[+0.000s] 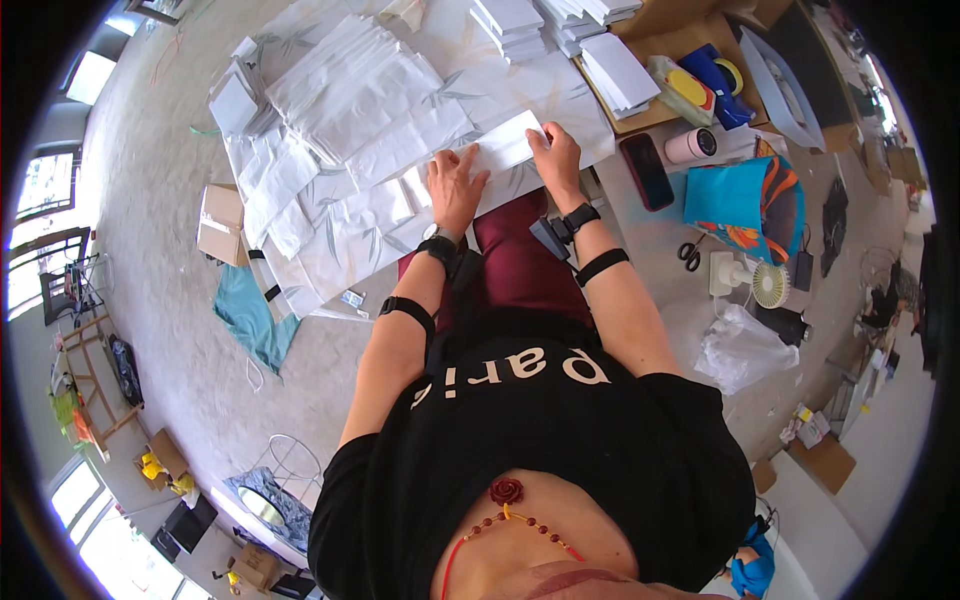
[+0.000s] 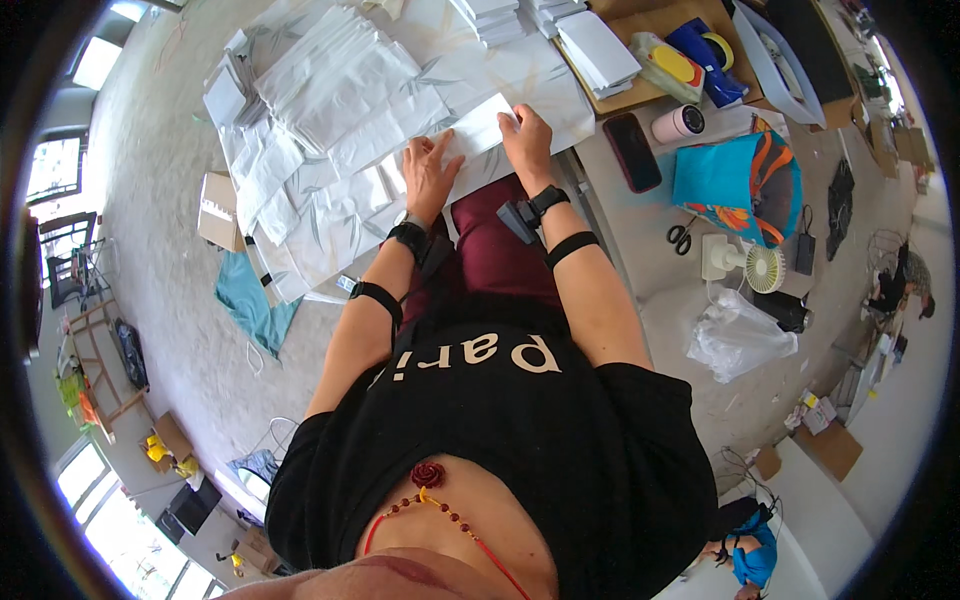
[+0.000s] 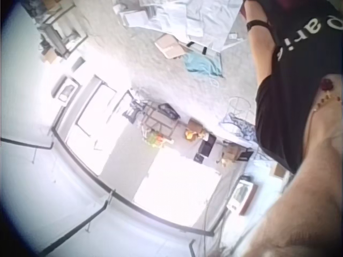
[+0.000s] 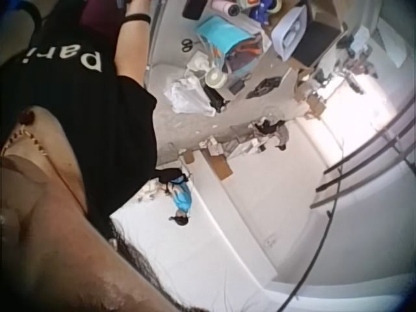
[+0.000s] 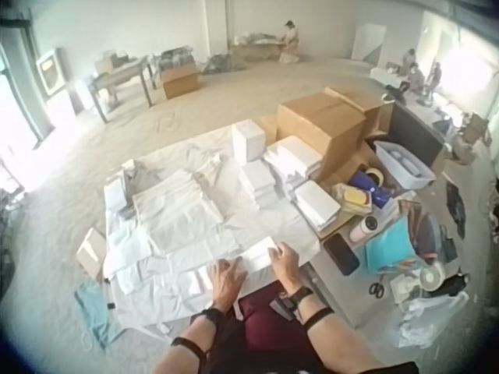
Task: The recorder is folding and sorting long white plastic pouches or envelopes on a table.
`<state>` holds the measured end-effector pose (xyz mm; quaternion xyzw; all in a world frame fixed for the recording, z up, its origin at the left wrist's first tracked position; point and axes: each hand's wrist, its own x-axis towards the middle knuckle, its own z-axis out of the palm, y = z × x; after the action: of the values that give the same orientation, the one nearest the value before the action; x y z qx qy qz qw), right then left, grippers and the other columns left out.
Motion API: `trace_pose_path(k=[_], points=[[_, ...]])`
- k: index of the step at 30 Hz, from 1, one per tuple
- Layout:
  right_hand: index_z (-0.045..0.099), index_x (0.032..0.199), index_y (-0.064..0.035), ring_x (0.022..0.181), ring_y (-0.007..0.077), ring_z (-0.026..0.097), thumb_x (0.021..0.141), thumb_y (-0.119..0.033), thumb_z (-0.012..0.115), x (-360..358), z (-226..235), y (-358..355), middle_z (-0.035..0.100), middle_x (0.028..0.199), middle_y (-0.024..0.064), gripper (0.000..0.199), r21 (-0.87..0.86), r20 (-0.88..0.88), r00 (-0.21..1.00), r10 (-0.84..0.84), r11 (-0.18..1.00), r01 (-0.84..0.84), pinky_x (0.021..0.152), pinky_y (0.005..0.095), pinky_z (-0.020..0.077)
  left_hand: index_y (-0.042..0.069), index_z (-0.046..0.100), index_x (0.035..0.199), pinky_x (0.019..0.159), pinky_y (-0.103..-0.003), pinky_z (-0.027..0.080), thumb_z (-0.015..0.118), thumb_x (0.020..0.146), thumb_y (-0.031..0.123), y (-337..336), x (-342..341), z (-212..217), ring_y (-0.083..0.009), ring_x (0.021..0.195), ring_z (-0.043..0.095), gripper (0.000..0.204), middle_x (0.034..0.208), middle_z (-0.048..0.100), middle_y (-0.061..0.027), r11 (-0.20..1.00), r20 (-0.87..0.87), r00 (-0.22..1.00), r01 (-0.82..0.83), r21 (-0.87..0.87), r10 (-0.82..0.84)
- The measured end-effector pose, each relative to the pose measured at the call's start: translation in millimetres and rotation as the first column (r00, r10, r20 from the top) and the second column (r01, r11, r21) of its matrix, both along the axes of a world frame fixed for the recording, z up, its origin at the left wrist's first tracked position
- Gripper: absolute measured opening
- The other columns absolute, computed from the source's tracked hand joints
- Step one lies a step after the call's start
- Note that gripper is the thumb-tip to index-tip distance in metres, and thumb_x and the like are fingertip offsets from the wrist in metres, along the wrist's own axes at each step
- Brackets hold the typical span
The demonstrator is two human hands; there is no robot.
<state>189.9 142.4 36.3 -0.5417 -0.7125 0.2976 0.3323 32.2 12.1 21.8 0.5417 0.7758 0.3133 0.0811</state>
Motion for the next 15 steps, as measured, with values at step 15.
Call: trace_pose_path(k=[15], points=[[0.065,0.092,-0.0022,0.074,0.0308,0.067,0.087,-0.009,0.075,-51,44,-51,0.067,0.083,0.0134,0.013,0.13,-0.146,0.966,0.216,0.972,-0.197,0.07,0.042,0.0536,0.018,0.061,0.138,0.095,-0.049,0.047,0.079,0.083,0.028,1,3,5,-0.0363,0.113,0.054,0.059,0.121,0.054,-0.0148,0.995,-0.093,0.995,0.026,-0.094,-0.035]])
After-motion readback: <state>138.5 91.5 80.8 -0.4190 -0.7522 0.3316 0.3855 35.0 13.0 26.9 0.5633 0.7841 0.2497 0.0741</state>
